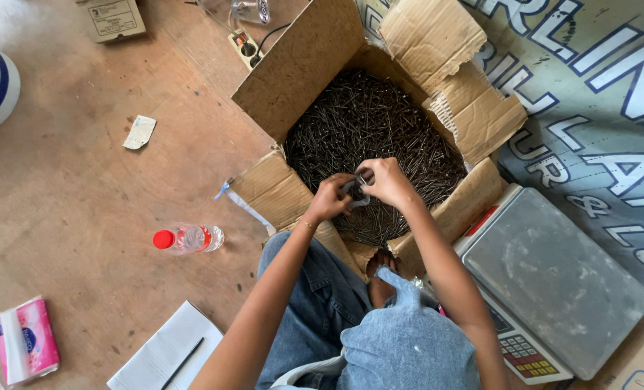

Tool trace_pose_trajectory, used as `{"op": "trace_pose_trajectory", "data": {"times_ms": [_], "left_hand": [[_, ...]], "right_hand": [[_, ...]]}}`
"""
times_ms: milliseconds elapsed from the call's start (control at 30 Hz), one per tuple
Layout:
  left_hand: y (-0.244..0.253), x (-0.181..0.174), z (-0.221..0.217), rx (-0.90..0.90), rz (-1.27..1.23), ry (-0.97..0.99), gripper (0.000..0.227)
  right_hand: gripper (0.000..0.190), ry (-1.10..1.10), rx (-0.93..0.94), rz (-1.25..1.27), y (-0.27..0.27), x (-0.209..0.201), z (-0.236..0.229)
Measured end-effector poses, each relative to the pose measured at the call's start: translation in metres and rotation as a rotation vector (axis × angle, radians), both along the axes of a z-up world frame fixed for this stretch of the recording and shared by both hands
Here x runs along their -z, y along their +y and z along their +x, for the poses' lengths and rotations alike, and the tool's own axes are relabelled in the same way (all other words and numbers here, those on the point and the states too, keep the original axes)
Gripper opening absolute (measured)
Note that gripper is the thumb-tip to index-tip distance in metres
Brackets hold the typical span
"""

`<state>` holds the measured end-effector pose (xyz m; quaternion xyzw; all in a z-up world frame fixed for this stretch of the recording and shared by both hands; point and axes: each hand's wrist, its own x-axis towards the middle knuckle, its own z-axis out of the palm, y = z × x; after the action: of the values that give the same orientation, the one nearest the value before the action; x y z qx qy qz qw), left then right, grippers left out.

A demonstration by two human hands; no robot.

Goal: The person fills small plastic bags with nails from a large box and weighs them on a digital scale.

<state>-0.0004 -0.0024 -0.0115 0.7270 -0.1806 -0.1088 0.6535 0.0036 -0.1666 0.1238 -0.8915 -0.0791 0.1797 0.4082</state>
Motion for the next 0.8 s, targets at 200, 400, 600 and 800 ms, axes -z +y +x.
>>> {"op": "trace_pose_trajectory", "data": {"times_ms": [200, 400, 600, 800], "left_hand": [[-0.003, 0.014, 0.002, 0.008, -0.092, 0.090, 0.045], [-0.002, 0.001, 0.001, 0.002, 0.014, -0.017, 0.044], [0.001, 0.000, 0.004, 0.006, 0.138, -0.107, 0.049], [0.001, -0.001, 0.004, 0.002, 0.160, -0.099, 0.049]], "right_hand": [[0.031, -0.030, 0.061, -0.003, -0.005, -0.016, 0.003], [0.036, -0.117, 0.093, -0.332, -0.040, 0.099, 0.028], [0.075, 0.041, 0.133, -0.475, -0.006, 0.097, 0.026], [0.080, -0.010, 0.212, -0.541, 0.007, 0.125, 0.046]]}}
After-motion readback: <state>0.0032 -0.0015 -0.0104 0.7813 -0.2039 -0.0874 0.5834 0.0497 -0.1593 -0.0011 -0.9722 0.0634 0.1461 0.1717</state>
